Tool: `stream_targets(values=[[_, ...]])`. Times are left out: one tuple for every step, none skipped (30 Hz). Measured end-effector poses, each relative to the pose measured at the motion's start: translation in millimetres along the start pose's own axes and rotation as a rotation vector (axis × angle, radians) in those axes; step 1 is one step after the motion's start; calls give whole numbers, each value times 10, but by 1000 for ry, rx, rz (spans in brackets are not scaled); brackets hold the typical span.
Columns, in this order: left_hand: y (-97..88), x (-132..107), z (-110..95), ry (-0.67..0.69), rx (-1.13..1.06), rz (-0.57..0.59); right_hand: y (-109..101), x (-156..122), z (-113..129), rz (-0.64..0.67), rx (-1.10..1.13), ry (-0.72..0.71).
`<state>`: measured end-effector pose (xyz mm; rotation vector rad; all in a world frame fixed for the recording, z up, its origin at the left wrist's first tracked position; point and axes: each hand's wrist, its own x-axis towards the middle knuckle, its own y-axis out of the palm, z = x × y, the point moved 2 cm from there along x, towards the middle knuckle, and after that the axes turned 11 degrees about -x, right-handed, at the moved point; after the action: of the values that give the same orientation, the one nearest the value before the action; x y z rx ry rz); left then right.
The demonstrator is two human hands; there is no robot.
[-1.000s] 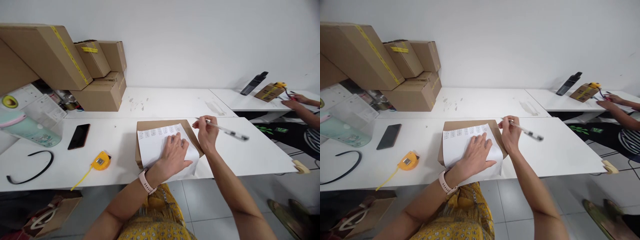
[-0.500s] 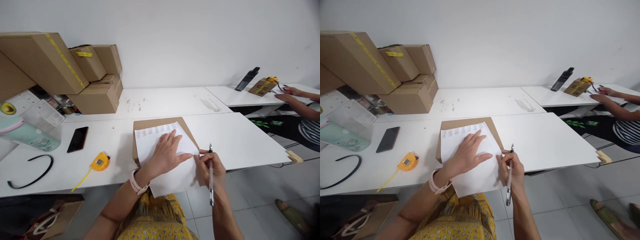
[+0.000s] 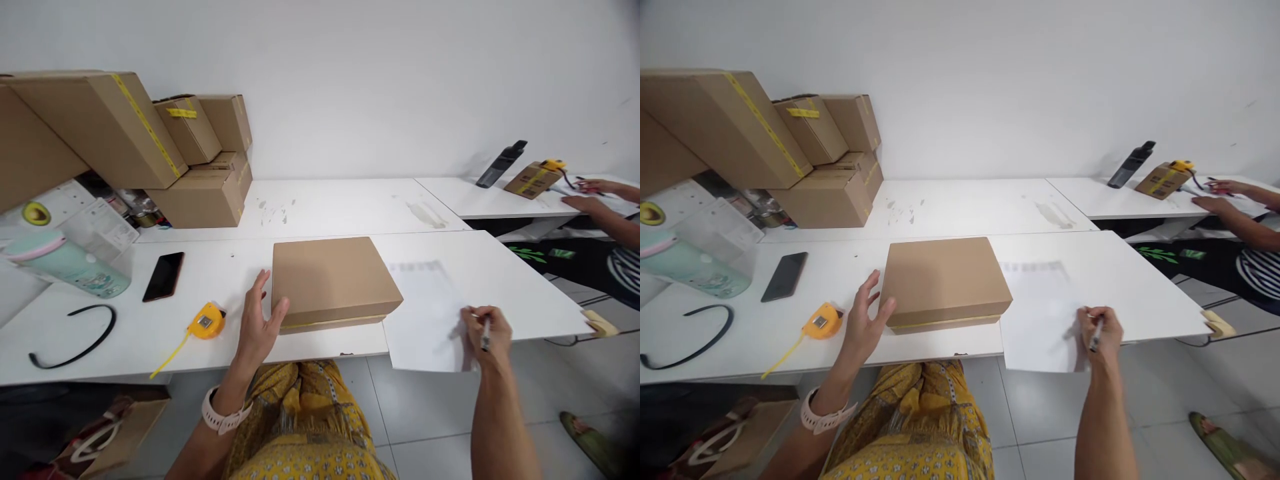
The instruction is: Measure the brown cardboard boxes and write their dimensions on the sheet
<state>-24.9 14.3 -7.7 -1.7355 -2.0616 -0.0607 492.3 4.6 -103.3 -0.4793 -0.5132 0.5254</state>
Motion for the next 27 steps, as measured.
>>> stream_targets(values=[[27,-20,27,-31,-13,21,57,-79,1,76,-64,-9],[49,-33,42,-53,-24,38,103,-152,29,127,-154,-23],[66,-38,49,-66,-31,50,139,-214,83,144,-272,-49],[78,-38,51,-69,-32,58,172,-263,163,137,-414,-100],[85,-34,50,-65,-29,61,211,-303,262,127,-565,-172],[89,-28,48,-57,-23,61,260,-335,372,127,-701,-256],[91,-22,48,-50,-19,60,322,-365,484,146,-802,-340],[91,-18,50,-46,-18,60,394,-393,590,188,-861,-412],[91,-15,54,-42,-19,58,472,-424,685,247,-897,-473],[90,-14,59,-40,-20,56,551,-456,766,313,-920,-522],[88,-15,64,-40,-21,55,624,-489,832,374,-931,-558],[86,-17,70,-41,-23,55,685,-521,882,422,-935,-580],[84,-19,76,-44,-25,56,731,-551,920,455,-933,-589],[83,-21,81,-48,-29,59,757,-577,950,469,-921,-586],[84,-23,85,-53,-33,63,762,-601,977,463,-894,-571],[87,-23,87,-58,-35,69,747,-623,1007,444,-850,-545],[92,-24,87,-62,-34,74,714,-647,1041,414,-784,-505],[98,-25,84,-63,-31,78,666,-675,1084,379,-689,-450],[106,-28,77,-65,-25,83,606,-710,1136,342,-567,-387],[110,-32,67,-66,-17,87,541,-754,1197,307,-427,-320],[108,-39,52,-63,-9,88,474,-807,1265,273,-285,-257],[92,-48,34,-52,-2,84,409,-867,1338,238,-154,-202],[56,-57,13,-27,8,69,348,-932,1411,204,-45,-161],[-4,-68,-6,10,25,39,291,-998,1480,169,36,-127],[-92,-79,-19,57,54,-8,240,-1062,1538,129,89,-97],[-206,-91,-18,103,99,-69,196,-1121,1582,95,123,-71],[-343,-106,1,136,162,-134,158,-1172,1609,62,143,-49]])
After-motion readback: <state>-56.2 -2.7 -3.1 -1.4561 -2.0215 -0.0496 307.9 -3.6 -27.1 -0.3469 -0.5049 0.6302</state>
